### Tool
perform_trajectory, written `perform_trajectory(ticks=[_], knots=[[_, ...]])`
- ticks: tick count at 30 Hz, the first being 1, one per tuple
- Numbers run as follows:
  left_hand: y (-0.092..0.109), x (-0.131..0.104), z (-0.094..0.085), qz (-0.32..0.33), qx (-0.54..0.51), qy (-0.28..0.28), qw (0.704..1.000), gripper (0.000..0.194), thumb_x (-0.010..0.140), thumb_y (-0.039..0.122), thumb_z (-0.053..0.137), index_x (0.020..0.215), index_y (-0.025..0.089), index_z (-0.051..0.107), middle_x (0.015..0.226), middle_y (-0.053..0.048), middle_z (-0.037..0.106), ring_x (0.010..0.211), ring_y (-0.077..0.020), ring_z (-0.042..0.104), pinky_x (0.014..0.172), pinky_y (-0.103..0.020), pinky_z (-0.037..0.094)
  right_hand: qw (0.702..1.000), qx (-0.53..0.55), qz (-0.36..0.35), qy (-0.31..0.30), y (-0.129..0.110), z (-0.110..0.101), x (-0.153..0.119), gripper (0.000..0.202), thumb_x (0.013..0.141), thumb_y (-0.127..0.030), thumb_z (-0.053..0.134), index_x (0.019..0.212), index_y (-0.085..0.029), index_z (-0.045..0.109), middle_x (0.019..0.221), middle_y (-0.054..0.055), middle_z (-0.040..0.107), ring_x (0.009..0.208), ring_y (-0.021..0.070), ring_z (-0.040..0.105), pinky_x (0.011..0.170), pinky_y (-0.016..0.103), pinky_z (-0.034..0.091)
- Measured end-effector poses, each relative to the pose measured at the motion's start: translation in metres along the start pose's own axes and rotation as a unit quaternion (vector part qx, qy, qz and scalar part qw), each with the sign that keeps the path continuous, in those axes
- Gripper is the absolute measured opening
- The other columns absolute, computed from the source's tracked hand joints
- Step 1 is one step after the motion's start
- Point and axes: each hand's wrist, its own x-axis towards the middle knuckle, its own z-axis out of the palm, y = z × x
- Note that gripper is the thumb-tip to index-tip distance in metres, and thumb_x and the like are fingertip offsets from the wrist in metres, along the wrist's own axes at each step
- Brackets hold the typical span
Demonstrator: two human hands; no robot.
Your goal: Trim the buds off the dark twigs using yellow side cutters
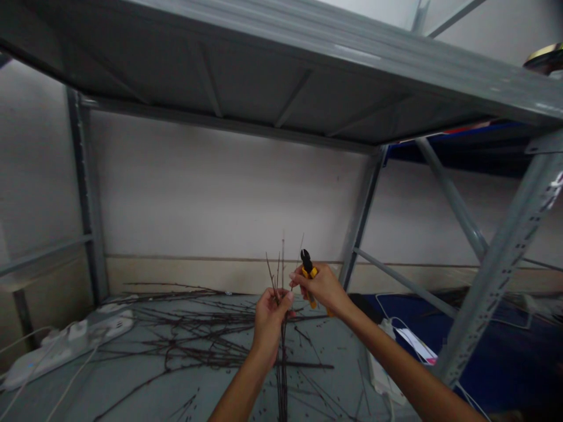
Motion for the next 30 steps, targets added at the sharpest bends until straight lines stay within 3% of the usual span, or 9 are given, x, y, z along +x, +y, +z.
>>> perform_trajectory(ticks=[6,11,13,16,19,23,30], knots=[[0.000,0.009,-0.007,-0.012,-0.021,-0.004,1.000,0.045,0.065,0.027,0.090,0.073,0.020,0.046,0.089,-0.006,0.072,0.069,-0.0144,0.064,0.059,-0.026,0.054,1.000,-0.001,-0.007,-0.008,0.004,-0.004,-0.002,0.045,0.079,-0.061,0.066,0.076,-0.015,0.067,0.066,0.006,0.070,0.046,0.0134,0.057,0.045,0.024,0.048],[0.003,0.010,-0.008,-0.028,-0.029,-0.003,0.999,0.051,0.062,0.022,0.091,0.074,0.022,0.041,0.088,-0.006,0.074,0.066,-0.0134,0.065,0.057,-0.024,0.052,0.998,-0.055,-0.010,0.002,0.012,-0.008,-0.004,0.047,0.085,-0.061,0.060,0.075,-0.016,0.069,0.064,0.006,0.070,0.048,0.0141,0.058,0.047,0.024,0.045],[0.004,0.011,-0.009,-0.028,-0.029,0.006,0.999,0.053,0.063,0.022,0.090,0.074,0.022,0.038,0.088,-0.005,0.075,0.064,-0.0129,0.066,0.056,-0.023,0.050,0.996,-0.088,-0.017,0.010,0.017,-0.010,-0.009,0.046,0.081,-0.062,0.066,0.070,-0.018,0.067,0.063,0.005,0.069,0.052,0.0158,0.059,0.050,0.025,0.043],[0.003,0.011,-0.012,-0.027,-0.030,0.013,0.999,0.053,0.065,0.022,0.089,0.075,0.022,0.037,0.089,-0.006,0.075,0.064,-0.0132,0.067,0.055,-0.022,0.048,0.972,-0.229,-0.040,0.017,0.025,-0.013,-0.017,0.047,0.073,-0.065,0.073,0.067,-0.020,0.064,0.065,0.005,0.069,0.062,0.0206,0.064,0.056,0.027,0.040],[0.001,0.011,-0.013,-0.025,-0.031,0.014,0.999,0.053,0.065,0.021,0.089,0.075,0.022,0.037,0.089,-0.006,0.075,0.065,-0.0131,0.067,0.055,-0.022,0.048,0.927,-0.371,-0.048,-0.010,0.033,-0.014,-0.024,0.049,0.078,-0.071,0.065,0.075,-0.021,0.065,0.073,0.007,0.073,0.071,0.0249,0.069,0.059,0.028,0.039],[0.001,0.010,-0.011,-0.027,-0.033,0.007,0.999,0.052,0.065,0.020,0.089,0.075,0.022,0.038,0.088,-0.006,0.075,0.064,-0.0126,0.066,0.055,-0.022,0.048,0.912,-0.405,-0.052,-0.037,0.037,-0.012,-0.026,0.055,0.080,-0.076,0.059,0.083,-0.022,0.068,0.079,0.009,0.075,0.078,0.0270,0.072,0.062,0.029,0.041],[0.002,0.010,-0.010,-0.026,-0.024,0.009,0.999,0.051,0.065,0.021,0.089,0.074,0.022,0.039,0.088,-0.006,0.075,0.067,-0.0142,0.067,0.054,-0.022,0.049,0.907,-0.416,-0.058,-0.032,0.031,-0.014,-0.022,0.060,0.082,-0.078,0.053,0.086,-0.021,0.069,0.080,0.009,0.075,0.079,0.0271,0.072,0.064,0.029,0.043]])
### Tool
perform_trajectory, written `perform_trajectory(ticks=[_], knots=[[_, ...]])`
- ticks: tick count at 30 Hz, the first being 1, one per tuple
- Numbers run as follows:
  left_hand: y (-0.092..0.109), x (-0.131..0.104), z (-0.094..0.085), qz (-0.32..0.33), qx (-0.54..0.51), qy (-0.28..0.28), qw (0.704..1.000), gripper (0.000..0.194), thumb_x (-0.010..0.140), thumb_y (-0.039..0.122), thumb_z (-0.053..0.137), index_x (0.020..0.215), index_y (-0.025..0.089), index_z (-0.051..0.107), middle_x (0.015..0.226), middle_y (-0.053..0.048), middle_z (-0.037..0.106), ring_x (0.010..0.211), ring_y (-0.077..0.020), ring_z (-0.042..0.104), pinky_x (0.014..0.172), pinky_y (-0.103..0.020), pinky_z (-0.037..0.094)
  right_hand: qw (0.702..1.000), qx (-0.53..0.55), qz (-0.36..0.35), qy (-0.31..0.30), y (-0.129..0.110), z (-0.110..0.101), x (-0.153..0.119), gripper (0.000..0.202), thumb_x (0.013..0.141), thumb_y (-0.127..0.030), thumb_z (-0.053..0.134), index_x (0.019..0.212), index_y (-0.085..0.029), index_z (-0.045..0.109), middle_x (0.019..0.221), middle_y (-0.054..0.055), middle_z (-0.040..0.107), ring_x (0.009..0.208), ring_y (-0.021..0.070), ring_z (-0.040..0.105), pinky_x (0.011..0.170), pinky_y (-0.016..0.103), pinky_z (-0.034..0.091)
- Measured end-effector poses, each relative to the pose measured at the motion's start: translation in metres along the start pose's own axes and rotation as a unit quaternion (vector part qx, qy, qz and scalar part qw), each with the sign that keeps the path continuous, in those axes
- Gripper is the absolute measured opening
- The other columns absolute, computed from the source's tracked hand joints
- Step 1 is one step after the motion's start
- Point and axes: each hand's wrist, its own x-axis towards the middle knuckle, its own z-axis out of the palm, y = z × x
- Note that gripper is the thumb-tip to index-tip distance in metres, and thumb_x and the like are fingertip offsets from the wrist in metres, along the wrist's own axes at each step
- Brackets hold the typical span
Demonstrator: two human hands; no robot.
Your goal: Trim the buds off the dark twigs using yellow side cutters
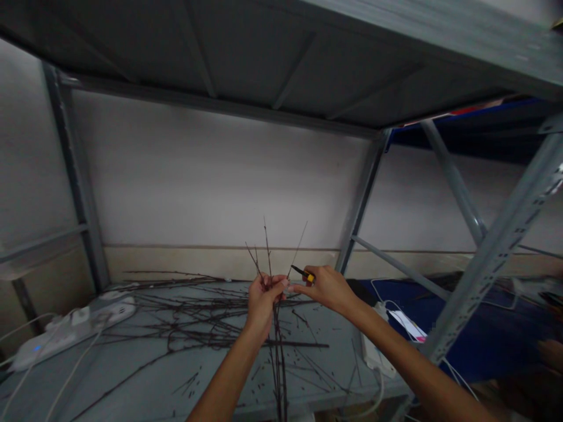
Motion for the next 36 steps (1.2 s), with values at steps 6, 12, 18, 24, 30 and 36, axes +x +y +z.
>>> perform_trajectory(ticks=[6,12,18,24,30,36], knots=[[0.000,-0.002,0.000,-0.001,0.004,-0.001,1.000,0.051,0.064,0.025,0.090,0.074,0.022,0.040,0.088,-0.006,0.076,0.062,-0.0134,0.067,0.052,-0.022,0.046,1.000,-0.024,0.008,-0.005,-0.001,-0.004,0.003,0.067,0.080,-0.083,0.051,0.085,-0.020,0.072,0.079,0.012,0.075,0.080,0.0299,0.072,0.065,0.031,0.046],[-0.002,-0.003,-0.002,-0.002,0.012,-0.008,1.000,0.052,0.062,0.026,0.091,0.073,0.022,0.040,0.085,-0.006,0.075,0.067,-0.0170,0.069,0.053,-0.024,0.048,0.999,-0.017,0.018,-0.024,0.002,-0.002,0.004,0.069,0.077,-0.086,0.050,0.070,-0.019,0.070,0.072,0.014,0.072,0.073,0.0298,0.071,0.063,0.031,0.045],[-0.005,-0.001,-0.007,0.008,0.037,0.016,0.999,0.043,0.064,0.026,0.090,0.073,0.020,0.048,0.088,-0.007,0.074,0.066,-0.0149,0.066,0.054,-0.024,0.051,0.997,0.062,0.039,0.010,0.005,-0.001,0.013,0.060,0.073,-0.078,0.065,0.066,-0.018,0.067,0.067,0.013,0.070,0.073,0.0297,0.070,0.065,0.032,0.046],[-0.007,-0.002,-0.007,0.017,0.061,0.011,0.998,0.040,0.062,0.028,0.091,0.070,0.019,0.052,0.084,-0.008,0.073,0.069,-0.0164,0.065,0.054,-0.023,0.051,0.973,0.222,0.047,0.047,-0.013,-0.026,0.028,0.057,0.092,-0.067,0.047,0.084,-0.017,0.071,0.059,0.003,0.066,0.051,0.0164,0.063,0.050,0.025,0.045],[-0.009,-0.005,-0.002,0.016,0.074,-0.022,0.997,0.041,0.061,0.030,0.091,0.069,0.019,0.052,0.083,-0.007,0.073,0.069,-0.0171,0.064,0.052,-0.023,0.051,0.906,0.412,0.045,0.083,-0.033,-0.039,0.046,0.033,0.077,-0.047,0.072,0.087,-0.016,0.070,0.062,0.001,0.066,0.045,0.0126,0.057,0.043,0.024,0.049],[-0.004,-0.006,0.000,0.020,0.083,-0.051,0.995,0.037,0.066,0.034,0.089,0.074,0.019,0.056,0.085,-0.007,0.070,0.089,-0.0244,0.069,0.052,-0.023,0.052,0.905,0.413,0.039,0.097,-0.032,-0.038,0.050,0.030,0.077,-0.045,0.072,0.085,-0.018,0.064,0.053,-0.004,0.058,0.042,0.0125,0.056,0.041,0.022,0.048]])
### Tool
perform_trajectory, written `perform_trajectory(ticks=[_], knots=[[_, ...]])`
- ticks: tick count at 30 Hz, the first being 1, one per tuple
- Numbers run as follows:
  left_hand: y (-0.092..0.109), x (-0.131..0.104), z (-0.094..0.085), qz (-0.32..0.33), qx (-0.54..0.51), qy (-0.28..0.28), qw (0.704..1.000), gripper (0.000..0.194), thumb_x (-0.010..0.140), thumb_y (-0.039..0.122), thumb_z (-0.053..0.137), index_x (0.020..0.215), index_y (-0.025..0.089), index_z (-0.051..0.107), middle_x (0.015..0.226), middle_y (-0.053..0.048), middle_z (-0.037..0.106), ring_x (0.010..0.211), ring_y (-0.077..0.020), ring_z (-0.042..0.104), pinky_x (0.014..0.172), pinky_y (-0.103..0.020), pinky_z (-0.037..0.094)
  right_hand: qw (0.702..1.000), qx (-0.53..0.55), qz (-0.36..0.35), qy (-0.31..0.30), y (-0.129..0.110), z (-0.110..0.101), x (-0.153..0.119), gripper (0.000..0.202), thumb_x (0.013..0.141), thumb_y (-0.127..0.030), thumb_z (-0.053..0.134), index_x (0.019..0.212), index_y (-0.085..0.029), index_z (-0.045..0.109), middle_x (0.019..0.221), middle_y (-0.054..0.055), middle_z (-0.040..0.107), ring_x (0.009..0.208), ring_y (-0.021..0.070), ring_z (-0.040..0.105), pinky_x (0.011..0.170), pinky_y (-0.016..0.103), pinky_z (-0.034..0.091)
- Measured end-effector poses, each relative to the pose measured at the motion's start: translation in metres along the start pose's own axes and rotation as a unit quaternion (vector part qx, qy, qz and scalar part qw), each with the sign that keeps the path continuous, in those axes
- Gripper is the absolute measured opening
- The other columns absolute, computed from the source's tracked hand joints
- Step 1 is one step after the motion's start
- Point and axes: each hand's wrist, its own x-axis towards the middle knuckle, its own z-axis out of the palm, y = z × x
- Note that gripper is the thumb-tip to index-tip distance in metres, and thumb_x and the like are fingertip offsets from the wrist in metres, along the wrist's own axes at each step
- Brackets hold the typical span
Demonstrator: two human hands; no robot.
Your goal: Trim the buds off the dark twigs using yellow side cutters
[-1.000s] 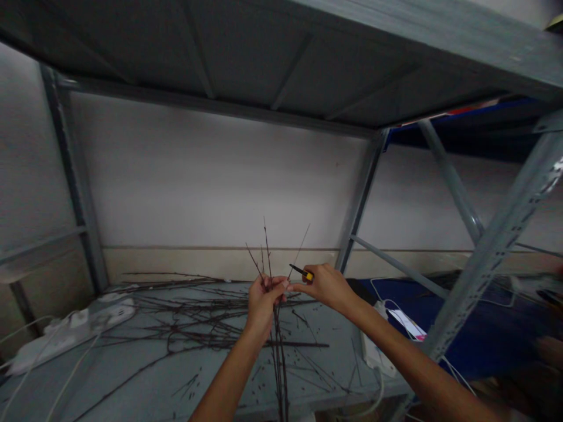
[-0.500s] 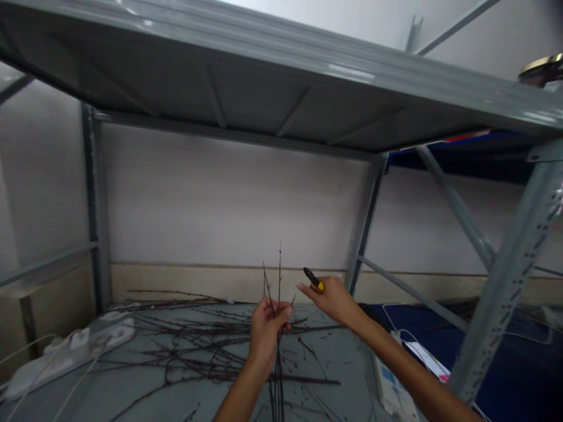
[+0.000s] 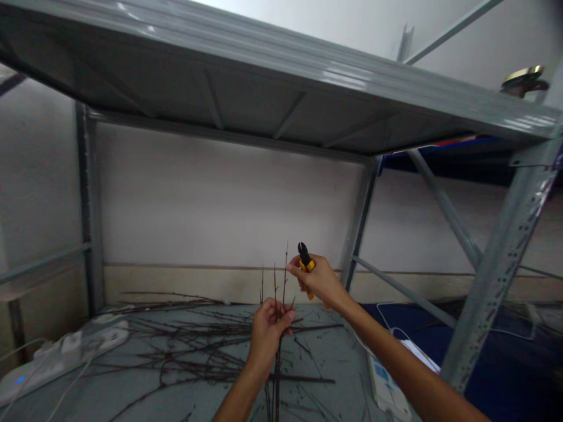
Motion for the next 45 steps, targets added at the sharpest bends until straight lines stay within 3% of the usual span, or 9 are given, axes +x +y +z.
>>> perform_trajectory(ticks=[3,6,13,16,19,22,25,39,45], knots=[[0.001,-0.001,0.002,-0.003,0.005,-0.009,1.000,0.040,0.064,0.033,0.090,0.071,0.019,0.053,0.083,-0.007,0.071,0.092,-0.0272,0.071,0.052,-0.023,0.051,1.000,0.008,0.005,0.009,-0.002,0.001,-0.001,0.034,0.075,-0.046,0.074,0.090,-0.019,0.061,0.055,-0.005,0.058,0.041,0.0127,0.056,0.039,0.023,0.048],[0.004,-0.005,0.006,-0.008,0.005,-0.017,1.000,0.041,0.064,0.035,0.090,0.073,0.020,0.053,0.083,-0.008,0.072,0.087,-0.0263,0.072,0.052,-0.023,0.051,1.000,0.011,0.004,0.001,-0.006,0.000,-0.002,0.030,0.075,-0.045,0.074,0.083,-0.018,0.062,0.051,-0.006,0.056,0.041,0.0123,0.055,0.040,0.023,0.048],[0.017,0.001,0.017,0.005,-0.006,0.034,0.999,0.042,0.078,0.047,0.079,0.109,0.019,0.069,0.095,-0.010,0.076,0.079,-0.0185,0.071,0.060,-0.021,0.049,1.000,0.016,0.007,-0.023,-0.008,0.001,-0.012,0.039,0.074,-0.055,0.074,0.078,-0.018,0.063,0.054,-0.003,0.059,0.043,0.0138,0.056,0.042,0.025,0.048],[0.018,0.009,0.022,0.025,-0.005,0.033,0.999,0.037,0.077,0.048,0.080,0.094,0.016,0.075,0.078,-0.006,0.072,0.062,-0.0121,0.060,0.051,-0.019,0.041,0.999,0.006,0.011,-0.032,-0.006,0.002,-0.018,0.039,0.075,-0.057,0.072,0.078,-0.018,0.065,0.055,-0.002,0.061,0.046,0.0146,0.058,0.046,0.025,0.048],[0.018,0.013,0.023,0.032,-0.009,0.038,0.999,0.035,0.075,0.049,0.081,0.083,0.015,0.076,0.070,-0.003,0.066,0.051,-0.0078,0.046,0.045,-0.019,0.034,0.992,-0.117,-0.030,-0.019,-0.001,-0.005,-0.023,0.039,0.079,-0.059,0.069,0.077,-0.020,0.067,0.063,0.001,0.067,0.058,0.0181,0.065,0.057,0.027,0.048],[0.019,0.013,0.021,0.034,-0.004,0.051,0.998,0.034,0.075,0.047,0.081,0.087,0.015,0.078,0.073,-0.003,0.067,0.050,-0.0063,0.042,0.044,-0.018,0.032,0.940,-0.328,-0.090,0.004,0.004,-0.020,-0.027,0.045,0.081,-0.065,0.065,0.077,-0.021,0.068,0.077,0.006,0.074,0.075,0.0237,0.070,0.067,0.029,0.046],[0.020,0.012,0.017,0.035,0.004,0.055,0.998,0.034,0.075,0.045,0.082,0.089,0.015,0.079,0.074,-0.005,0.070,0.051,-0.0065,0.042,0.044,-0.018,0.031,0.898,-0.429,-0.097,-0.004,0.008,-0.032,-0.028,0.052,0.080,-0.072,0.062,0.082,-0.021,0.069,0.082,0.008,0.075,0.079,0.0264,0.071,0.064,0.029,0.043],[0.023,0.008,0.020,0.038,0.013,0.061,0.997,0.036,0.070,0.047,0.084,0.086,0.015,0.081,0.072,-0.005,0.071,0.050,-0.0074,0.043,0.044,-0.019,0.030,0.852,-0.513,-0.099,-0.022,0.001,-0.033,-0.017,0.068,0.086,-0.081,0.044,0.082,-0.020,0.073,0.078,0.013,0.075,0.076,0.0295,0.072,0.062,0.031,0.045],[0.025,0.007,0.013,0.027,0.000,0.070,0.997,0.035,0.071,0.045,0.084,0.087,0.014,0.079,0.073,-0.005,0.070,0.050,-0.0067,0.041,0.044,-0.018,0.029,0.876,-0.471,-0.082,-0.059,0.004,-0.029,-0.014,0.070,0.087,-0.080,0.043,0.076,-0.018,0.073,0.068,0.015,0.073,0.072,0.0299,0.072,0.066,0.033,0.046]])
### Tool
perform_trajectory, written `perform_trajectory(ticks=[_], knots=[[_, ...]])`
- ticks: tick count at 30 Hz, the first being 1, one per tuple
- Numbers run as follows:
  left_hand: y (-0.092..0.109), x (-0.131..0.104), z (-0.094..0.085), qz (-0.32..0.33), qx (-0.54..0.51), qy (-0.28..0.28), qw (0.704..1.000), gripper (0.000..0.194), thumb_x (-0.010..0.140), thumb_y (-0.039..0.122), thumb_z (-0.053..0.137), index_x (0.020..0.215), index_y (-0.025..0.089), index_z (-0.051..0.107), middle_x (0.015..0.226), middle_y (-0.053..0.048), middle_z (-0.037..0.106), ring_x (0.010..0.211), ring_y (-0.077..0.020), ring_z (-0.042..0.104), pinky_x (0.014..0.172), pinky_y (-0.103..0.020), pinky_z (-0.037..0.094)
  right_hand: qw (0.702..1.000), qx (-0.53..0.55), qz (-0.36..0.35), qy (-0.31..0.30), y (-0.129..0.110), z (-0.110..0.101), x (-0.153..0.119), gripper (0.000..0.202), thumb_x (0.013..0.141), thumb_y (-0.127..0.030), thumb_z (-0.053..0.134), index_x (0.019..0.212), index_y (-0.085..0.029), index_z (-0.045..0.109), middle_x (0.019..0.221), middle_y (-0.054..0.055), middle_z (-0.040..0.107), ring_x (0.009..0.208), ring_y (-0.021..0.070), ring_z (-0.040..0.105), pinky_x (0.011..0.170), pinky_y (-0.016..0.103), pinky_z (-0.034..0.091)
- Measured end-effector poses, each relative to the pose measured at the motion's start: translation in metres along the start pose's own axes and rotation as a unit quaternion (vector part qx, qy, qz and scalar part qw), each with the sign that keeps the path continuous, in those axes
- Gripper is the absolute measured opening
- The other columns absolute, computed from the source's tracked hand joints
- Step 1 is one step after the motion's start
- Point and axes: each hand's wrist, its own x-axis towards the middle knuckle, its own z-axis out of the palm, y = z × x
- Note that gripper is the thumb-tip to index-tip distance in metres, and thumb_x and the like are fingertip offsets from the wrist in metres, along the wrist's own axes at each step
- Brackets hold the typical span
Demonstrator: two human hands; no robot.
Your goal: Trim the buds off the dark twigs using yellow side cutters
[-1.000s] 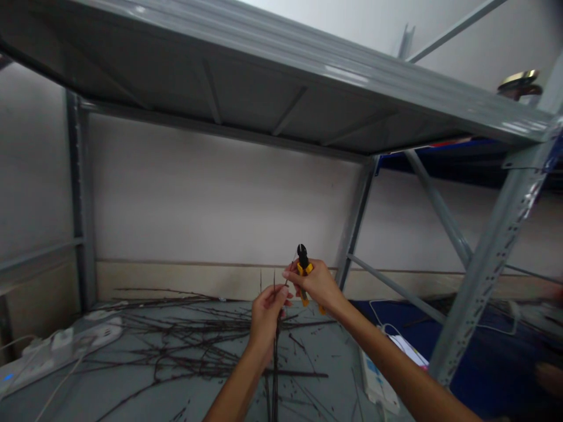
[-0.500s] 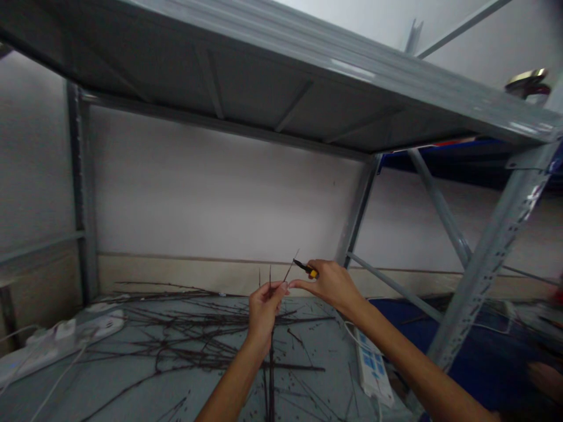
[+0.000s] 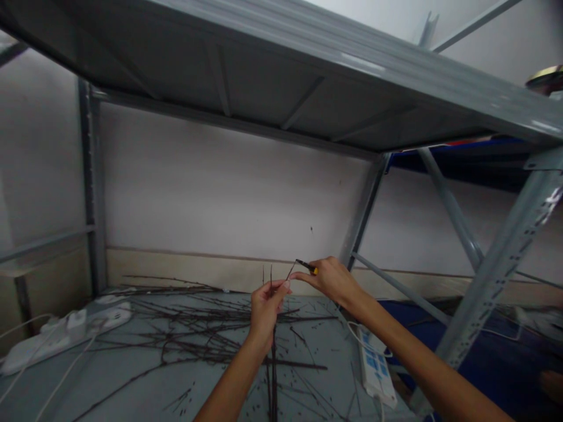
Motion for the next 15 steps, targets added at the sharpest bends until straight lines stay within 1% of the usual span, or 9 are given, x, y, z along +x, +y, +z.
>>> perform_trajectory(ticks=[4,5,7,10,11,12,13,14,15], knots=[[0.005,-0.001,-0.003,-0.011,-0.026,0.011,1.000,0.038,0.072,0.047,0.084,0.087,0.014,0.075,0.075,-0.003,0.065,0.049,-0.0050,0.038,0.042,-0.017,0.027,0.996,0.083,0.014,-0.001,-0.001,0.007,0.004,0.067,0.085,-0.080,0.047,0.060,-0.020,0.062,0.057,0.009,0.066,0.062,0.0245,0.067,0.060,0.031,0.042],[0.009,-0.003,-0.004,-0.014,-0.032,0.014,0.999,0.039,0.072,0.048,0.083,0.088,0.015,0.073,0.074,-0.002,0.063,0.049,-0.0047,0.037,0.041,-0.016,0.026,0.993,0.113,0.022,-0.002,-0.002,0.011,0.002,0.066,0.086,-0.079,0.047,0.059,-0.020,0.060,0.057,0.007,0.065,0.060,0.0226,0.065,0.059,0.030,0.042],[0.019,-0.008,-0.005,-0.019,-0.056,0.015,0.998,0.039,0.073,0.050,0.082,0.087,0.016,0.070,0.073,0.001,0.059,0.049,-0.0041,0.037,0.040,-0.015,0.024,0.982,0.183,0.037,-0.013,-0.006,0.023,-0.010,0.061,0.087,-0.075,0.048,0.066,-0.019,0.062,0.060,0.005,0.066,0.060,0.0205,0.064,0.058,0.029,0.043],[0.046,-0.015,-0.003,-0.026,-0.133,0.015,0.991,0.038,0.074,0.047,0.083,0.088,0.016,0.066,0.071,0.004,0.051,0.050,-0.0036,0.037,0.040,-0.014,0.023,0.954,0.291,0.066,-0.030,-0.024,0.052,-0.052,0.050,0.082,-0.067,0.063,0.091,-0.018,0.068,0.082,0.006,0.073,0.076,0.0226,0.069,0.068,0.030,0.050],[0.056,-0.016,-0.001,-0.029,-0.162,0.012,0.986,0.037,0.074,0.046,0.083,0.088,0.016,0.066,0.069,0.005,0.048,0.050,-0.0035,0.036,0.040,-0.014,0.024,0.944,0.320,0.075,-0.038,-0.034,0.064,-0.071,0.052,0.076,-0.063,0.072,0.099,-0.017,0.068,0.094,0.009,0.074,0.085,0.0246,0.070,0.074,0.032,0.052],[0.067,-0.016,0.003,-0.030,-0.187,0.003,0.982,0.036,0.075,0.044,0.083,0.089,0.017,0.066,0.067,0.006,0.045,0.049,-0.0034,0.035,0.040,-0.014,0.025,0.932,0.349,0.089,-0.039,-0.045,0.075,-0.090,0.064,0.067,-0.061,0.080,0.111,-0.017,0.066,0.106,0.011,0.074,0.091,0.0262,0.069,0.076,0.032,0.054],[0.078,-0.015,0.008,-0.030,-0.205,-0.012,0.978,0.035,0.077,0.044,0.082,0.090,0.017,0.065,0.066,0.007,0.042,0.049,-0.0032,0.035,0.040,-0.014,0.025,0.915,0.385,0.104,-0.066,-0.057,0.085,-0.109,0.074,0.062,-0.058,0.084,0.121,-0.017,0.063,0.110,0.012,0.073,0.087,0.0255,0.070,0.070,0.032,0.055],[0.087,-0.012,0.015,-0.029,-0.216,-0.032,0.975,0.034,0.078,0.044,0.081,0.090,0.017,0.065,0.065,0.008,0.041,0.048,-0.0031,0.034,0.040,-0.014,0.026,0.886,0.426,0.134,-0.125,-0.068,0.092,-0.127,0.074,0.066,-0.056,0.082,0.125,-0.018,0.062,0.103,0.010,0.074,0.073,0.0221,0.069,0.059,0.029,0.054],[0.095,-0.009,0.022,-0.021,-0.216,-0.053,0.975,0.034,0.081,0.046,0.078,0.092,0.017,0.065,0.066,0.007,0.043,0.049,-0.0033,0.037,0.041,-0.015,0.028,0.855,0.461,0.153,-0.183,-0.078,0.097,-0.142,0.068,0.069,-0.056,0.080,0.123,-0.017,0.064,0.091,0.007,0.074,0.061,0.0188,0.066,0.050,0.027,0.050]])
